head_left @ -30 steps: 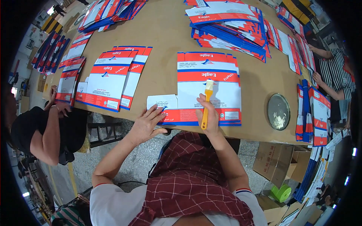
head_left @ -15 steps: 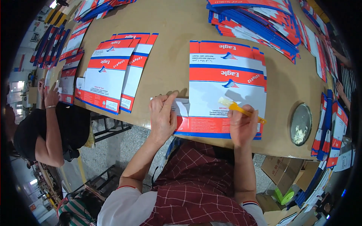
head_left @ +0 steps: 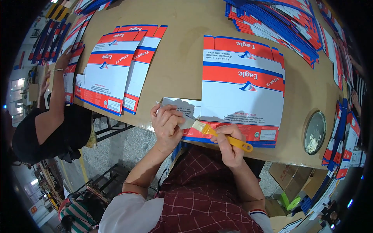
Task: Applying adhesive with a brush and folding paper shipping envelopes/folders at a workspace.
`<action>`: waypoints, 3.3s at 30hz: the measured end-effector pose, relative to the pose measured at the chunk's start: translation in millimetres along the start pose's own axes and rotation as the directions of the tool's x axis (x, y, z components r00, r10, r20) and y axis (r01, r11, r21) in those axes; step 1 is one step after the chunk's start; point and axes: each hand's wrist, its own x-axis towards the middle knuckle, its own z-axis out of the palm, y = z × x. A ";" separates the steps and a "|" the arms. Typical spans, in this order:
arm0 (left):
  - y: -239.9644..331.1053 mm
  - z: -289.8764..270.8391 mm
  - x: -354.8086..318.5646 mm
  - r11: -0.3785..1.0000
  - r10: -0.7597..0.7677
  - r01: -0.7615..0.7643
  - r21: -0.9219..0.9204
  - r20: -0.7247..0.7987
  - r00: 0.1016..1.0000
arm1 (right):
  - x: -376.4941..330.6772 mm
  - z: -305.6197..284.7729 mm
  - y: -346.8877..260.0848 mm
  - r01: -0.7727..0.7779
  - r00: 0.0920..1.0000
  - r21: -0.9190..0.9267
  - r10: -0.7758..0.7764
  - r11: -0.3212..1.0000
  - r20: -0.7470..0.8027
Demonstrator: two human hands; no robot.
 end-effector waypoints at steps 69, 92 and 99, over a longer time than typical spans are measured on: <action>-4.2 -0.2 -7.9 0.998 -0.018 0.017 -0.062 -0.028 0.999 | -90.8 -254.0 -50.0 -0.344 0.362 -0.337 -0.207 0.876 -0.909; -0.5 1.5 -2.5 1.000 -0.012 0.011 -0.017 -0.032 0.999 | 46.2 7.4 -15.1 -0.229 0.972 0.048 0.231 0.972 -0.033; -2.3 2.3 -0.6 1.000 0.007 -0.008 -0.020 -0.048 0.999 | 45.6 17.0 -15.3 -0.205 0.979 -0.054 0.204 0.977 -0.018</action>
